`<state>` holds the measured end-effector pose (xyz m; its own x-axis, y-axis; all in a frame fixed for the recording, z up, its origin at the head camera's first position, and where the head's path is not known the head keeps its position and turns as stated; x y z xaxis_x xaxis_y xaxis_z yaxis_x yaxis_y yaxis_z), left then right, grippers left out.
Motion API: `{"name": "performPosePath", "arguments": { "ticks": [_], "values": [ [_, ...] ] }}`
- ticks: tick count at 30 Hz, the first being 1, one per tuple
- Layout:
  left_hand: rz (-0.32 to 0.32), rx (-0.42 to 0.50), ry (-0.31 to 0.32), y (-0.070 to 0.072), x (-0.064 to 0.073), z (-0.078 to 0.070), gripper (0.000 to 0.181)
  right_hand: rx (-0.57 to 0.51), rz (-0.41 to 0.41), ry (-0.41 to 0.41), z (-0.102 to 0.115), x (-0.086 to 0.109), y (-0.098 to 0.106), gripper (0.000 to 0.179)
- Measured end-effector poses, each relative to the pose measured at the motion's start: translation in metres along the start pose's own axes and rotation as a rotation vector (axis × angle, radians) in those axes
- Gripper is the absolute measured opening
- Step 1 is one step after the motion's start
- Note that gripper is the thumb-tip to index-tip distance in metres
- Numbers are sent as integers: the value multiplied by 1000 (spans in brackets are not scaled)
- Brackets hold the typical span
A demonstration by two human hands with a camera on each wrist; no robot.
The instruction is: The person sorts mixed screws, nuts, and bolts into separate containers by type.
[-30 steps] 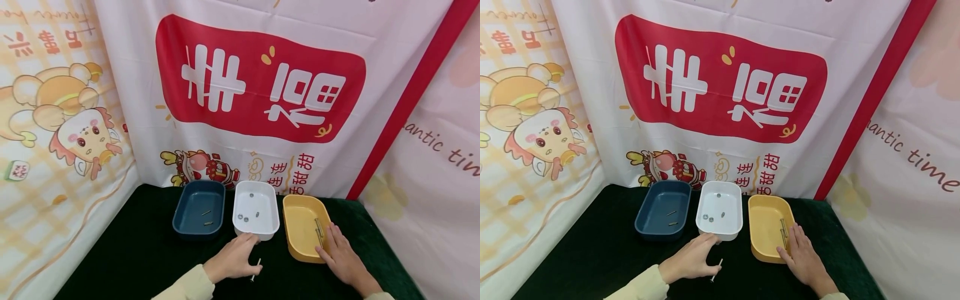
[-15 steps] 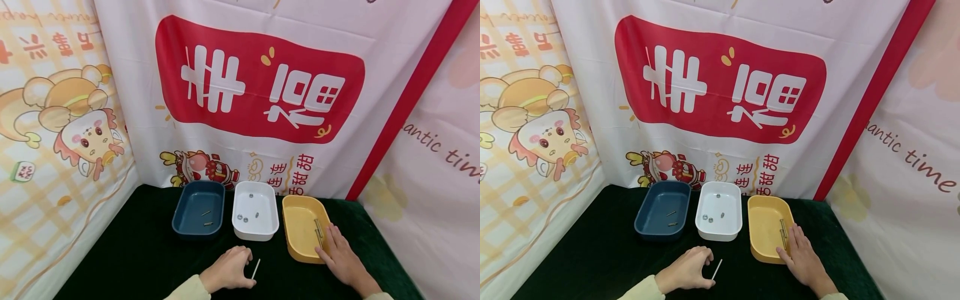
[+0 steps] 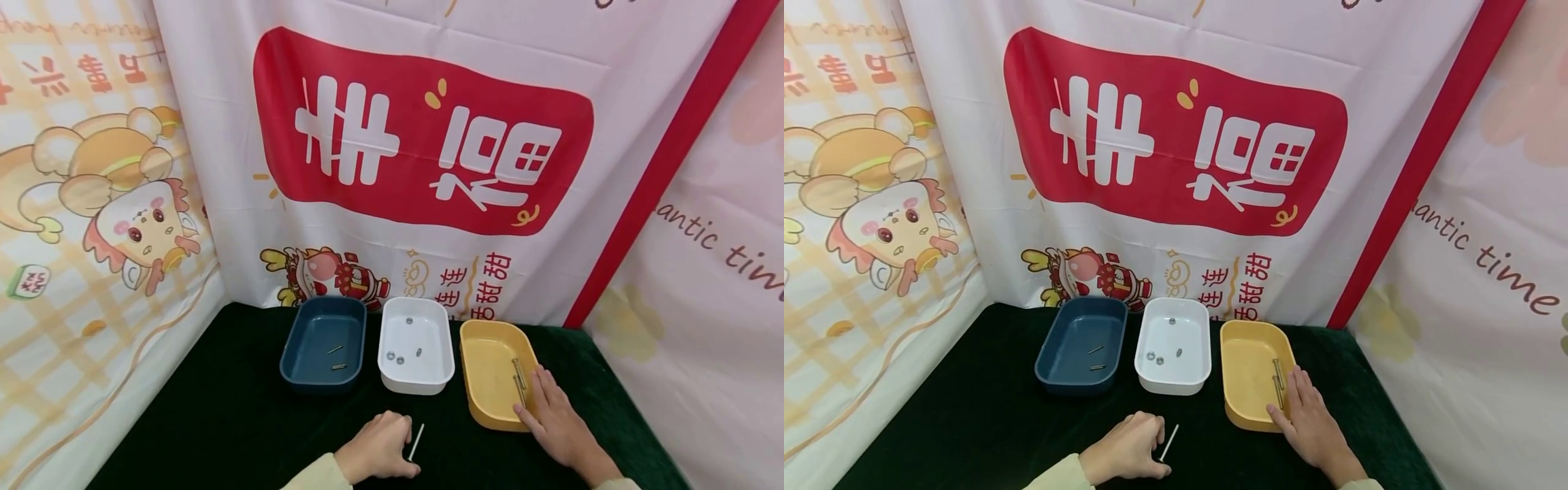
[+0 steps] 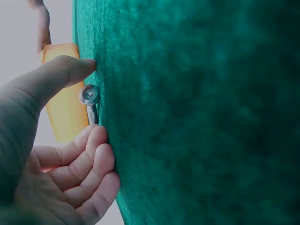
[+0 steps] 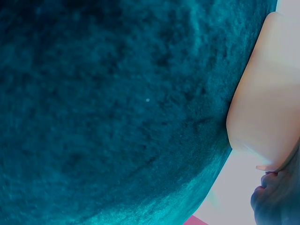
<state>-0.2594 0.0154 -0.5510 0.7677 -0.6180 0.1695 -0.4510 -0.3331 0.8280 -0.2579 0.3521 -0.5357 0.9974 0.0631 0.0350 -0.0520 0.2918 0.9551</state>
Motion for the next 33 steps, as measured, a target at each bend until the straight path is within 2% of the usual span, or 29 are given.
{"name": "performPosePath", "arguments": {
  "ticks": [7, 17, 27, 33],
  "values": [
    [36, 54, 35, 2, -4, -2, 29, 5, -10, 6, 1, -1, 1, 96],
    [75, 106, 61, 8, -3, -3, 18, 7, -8, 6, 0, -2, 0, 96],
    [75, 102, -5, 8, -5, -3, 19, 1, -7, 7, 0, 0, -1, 95],
    [57, 53, -53, 10, -8, -3, 15, 3, -14, 11, -1, 0, -1, 95]
  ]
}}
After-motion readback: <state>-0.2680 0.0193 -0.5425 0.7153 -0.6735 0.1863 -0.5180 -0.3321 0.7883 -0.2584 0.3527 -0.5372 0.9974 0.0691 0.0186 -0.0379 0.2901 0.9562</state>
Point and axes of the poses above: each hand's wrist, its own x-axis away from the middle knuckle, its own y-axis out of the back of the hand, z = x × y, the point moved 6 cm from there along -x, towards the middle knuckle, and after that the axes turned 2 degrees about z, right-handed, at the moved point
